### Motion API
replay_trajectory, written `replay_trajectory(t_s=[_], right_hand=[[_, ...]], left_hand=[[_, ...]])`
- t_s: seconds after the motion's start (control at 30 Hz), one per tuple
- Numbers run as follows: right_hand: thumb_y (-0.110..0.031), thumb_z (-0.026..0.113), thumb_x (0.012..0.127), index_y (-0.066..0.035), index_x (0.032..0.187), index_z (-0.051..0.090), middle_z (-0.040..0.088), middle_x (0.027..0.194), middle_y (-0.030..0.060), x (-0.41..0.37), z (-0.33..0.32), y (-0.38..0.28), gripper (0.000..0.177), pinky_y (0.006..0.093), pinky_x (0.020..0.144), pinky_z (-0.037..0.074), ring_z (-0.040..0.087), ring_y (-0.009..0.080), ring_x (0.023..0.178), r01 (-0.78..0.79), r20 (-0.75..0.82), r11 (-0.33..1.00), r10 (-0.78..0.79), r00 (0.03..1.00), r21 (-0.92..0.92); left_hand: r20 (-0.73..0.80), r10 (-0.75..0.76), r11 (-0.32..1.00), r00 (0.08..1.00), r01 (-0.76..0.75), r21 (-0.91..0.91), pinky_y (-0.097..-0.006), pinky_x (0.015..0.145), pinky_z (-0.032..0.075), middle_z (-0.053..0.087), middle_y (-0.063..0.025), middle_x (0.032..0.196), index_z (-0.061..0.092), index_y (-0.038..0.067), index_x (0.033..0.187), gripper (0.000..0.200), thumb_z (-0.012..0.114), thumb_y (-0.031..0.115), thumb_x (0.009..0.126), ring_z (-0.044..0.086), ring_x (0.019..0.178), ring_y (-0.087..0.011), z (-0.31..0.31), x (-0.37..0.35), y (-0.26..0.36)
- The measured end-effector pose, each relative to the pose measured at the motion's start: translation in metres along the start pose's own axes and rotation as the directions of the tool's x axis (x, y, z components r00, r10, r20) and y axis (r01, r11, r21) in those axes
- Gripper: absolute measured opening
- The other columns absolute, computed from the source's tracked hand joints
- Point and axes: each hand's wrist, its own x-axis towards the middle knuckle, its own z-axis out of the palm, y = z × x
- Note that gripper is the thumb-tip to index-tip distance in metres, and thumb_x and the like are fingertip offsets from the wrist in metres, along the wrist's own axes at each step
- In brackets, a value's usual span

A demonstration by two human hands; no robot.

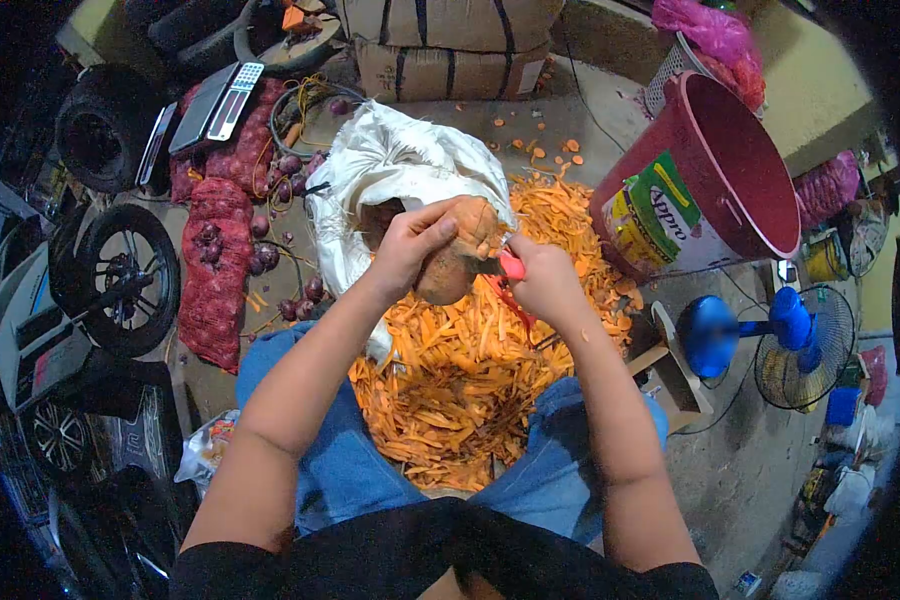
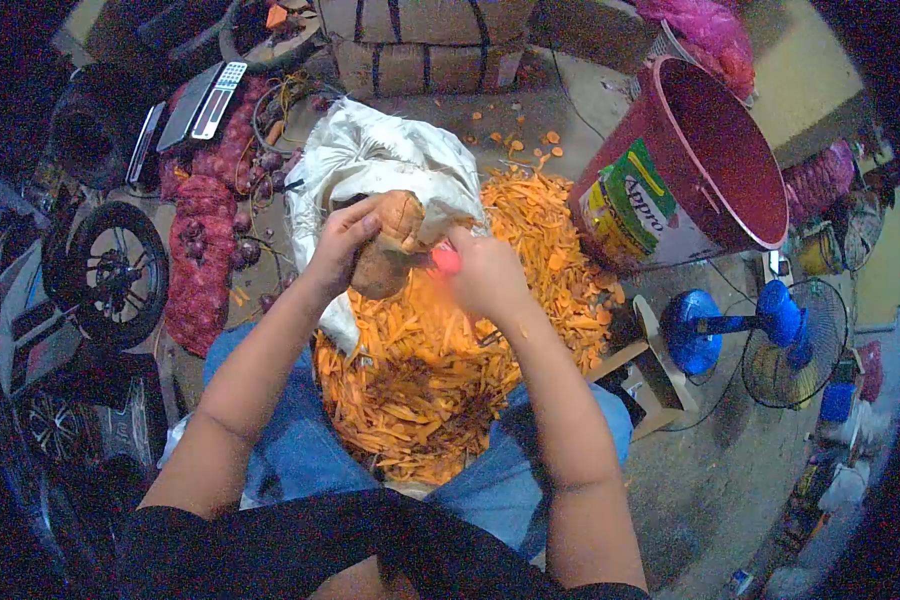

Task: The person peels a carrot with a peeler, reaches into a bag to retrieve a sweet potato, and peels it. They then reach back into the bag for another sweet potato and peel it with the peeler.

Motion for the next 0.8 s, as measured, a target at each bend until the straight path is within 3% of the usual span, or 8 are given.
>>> replay_trajectory(t_s=[0.17, 0.23, 0.37, 0.47, 0.53, 0.63, 0.73, 0.8], right_hand=[[-0.023, 0.057, 0.065, -0.005, 0.075, 0.048, 0.055, 0.064, 0.0178, 0.002, 0.001, 0.003, 0.023, 0.0421, 0.054, 0.042, 0.054, 0.0346, 0.062, 0.021, 0.018, 0.999, -0.021, 1.0, -0.039], [-0.021, 0.057, 0.065, -0.005, 0.075, 0.048, 0.054, 0.064, 0.0176, 0.003, 0.003, 0.005, 0.021, 0.0422, 0.054, 0.042, 0.053, 0.0348, 0.063, 0.019, -0.04, 1.0, -0.018, 0.999, 0.024], [-0.02, 0.056, 0.066, -0.005, 0.075, 0.047, 0.054, 0.064, 0.0175, 0.006, 0.006, 0.01, 0.019, 0.0424, 0.055, 0.042, 0.053, 0.035, 0.063, -0.006, -0.034, 0.999, 0.008, 0.999, 0.041], [-0.021, 0.059, 0.064, -0.006, 0.075, 0.048, 0.054, 0.063, 0.0173, 0.008, 0.007, 0.013, 0.022, 0.0419, 0.054, 0.042, 0.053, 0.0346, 0.062, 0.007, -0.054, 0.998, -0.003, 0.999, 0.068], [-0.023, 0.062, 0.062, -0.006, 0.074, 0.047, 0.054, 0.063, 0.0171, 0.008, 0.006, 0.012, 0.025, 0.0411, 0.053, 0.042, 0.053, 0.0337, 0.061, 0.057, -0.072, 0.997, -0.054, 0.996, 0.043], [-0.024, 0.063, 0.06, -0.006, 0.074, 0.047, 0.054, 0.062, 0.0166, 0.009, 0.008, 0.013, 0.028, 0.0405, 0.052, 0.042, 0.053, 0.0333, 0.059, 0.074, -0.074, 0.997, -0.073, 0.995, 0.008], [-0.023, 0.063, 0.061, -0.005, 0.074, 0.047, 0.054, 0.061, 0.0164, 0.009, 0.004, 0.009, 0.027, 0.0408, 0.052, 0.042, 0.053, 0.0336, 0.058, 0.086, -0.078, 0.996, -0.085, 0.993, 0.016], [-0.023, 0.062, 0.061, -0.006, 0.073, 0.047, 0.053, 0.061, 0.0163, 0.009, 0.005, 0.01, 0.026, 0.0408, 0.052, 0.042, 0.053, 0.0337, 0.058, 0.08, -0.073, 0.997, -0.079, 0.994, 0.017]], left_hand=[[0.104, -0.133, 0.977, 0.986, 0.148, -0.154, -0.0264, 0.079, 0.039, 0.052, -0.0104, 0.099, 0.042, -0.006, 0.109, 0.045, 0.05, 0.027, 0.079, 0.05, 0.09, -0.0142, 0.001, -0.002, 0.001], [-0.049, 0.028, 0.999, 0.998, -0.03, -0.043, -0.0258, 0.08, 0.039, 0.052, -0.0104, 0.101, 0.041, -0.005, 0.11, 0.044, 0.049, 0.025, 0.08, 0.049, 0.092, -0.0139, 0.008, -0.005, -0.002], [-0.133, 0.194, 0.963, 0.972, -0.164, 0.213, -0.0254, 0.08, 0.038, 0.052, -0.0103, 0.101, 0.041, -0.005, 0.111, 0.044, 0.049, 0.025, 0.08, 0.049, 0.092, -0.0136, 0.013, -0.007, -0.005], [-0.104, 0.111, 0.99, 0.988, -0.1, 0.103, -0.0256, 0.078, 0.04, 0.052, -0.0105, 0.1, 0.041, -0.005, 0.111, 0.044, 0.049, 0.026, 0.08, 0.051, 0.089, -0.0138, 0.01, -0.003, -0.005], [-0.013, -0.098, 0.99, 0.995, 0.096, -0.107, -0.0265, 0.074, 0.043, 0.053, -0.0111, 0.098, 0.043, -0.005, 0.108, 0.043, 0.046, 0.028, 0.081, 0.053, 0.085, -0.0151, 0.006, -0.002, -0.008], [-0.005, -0.247, 0.957, 0.969, 0.243, -0.158, -0.0309, 0.074, 0.044, 0.053, -0.0119, 0.097, 0.045, -0.002, 0.106, 0.047, 0.043, 0.037, 0.08, 0.053, 0.086, -0.0193, 0.006, -0.003, -0.007], [-0.038, -0.345, 0.897, 0.938, 0.317, -0.308, -0.0312, 0.073, 0.045, 0.054, -0.0119, 0.095, 0.045, -0.002, 0.104, 0.047, 0.041, 0.038, 0.08, 0.054, 0.084, -0.0197, 0.012, -0.005, -0.008], [-0.035, -0.299, 0.917, 0.953, 0.278, -0.286, -0.0309, 0.073, 0.044, 0.054, -0.0116, 0.094, 0.045, -0.002, 0.104, 0.047, 0.042, 0.037, 0.08, 0.054, 0.084, -0.0193, 0.01, -0.004, -0.011]])
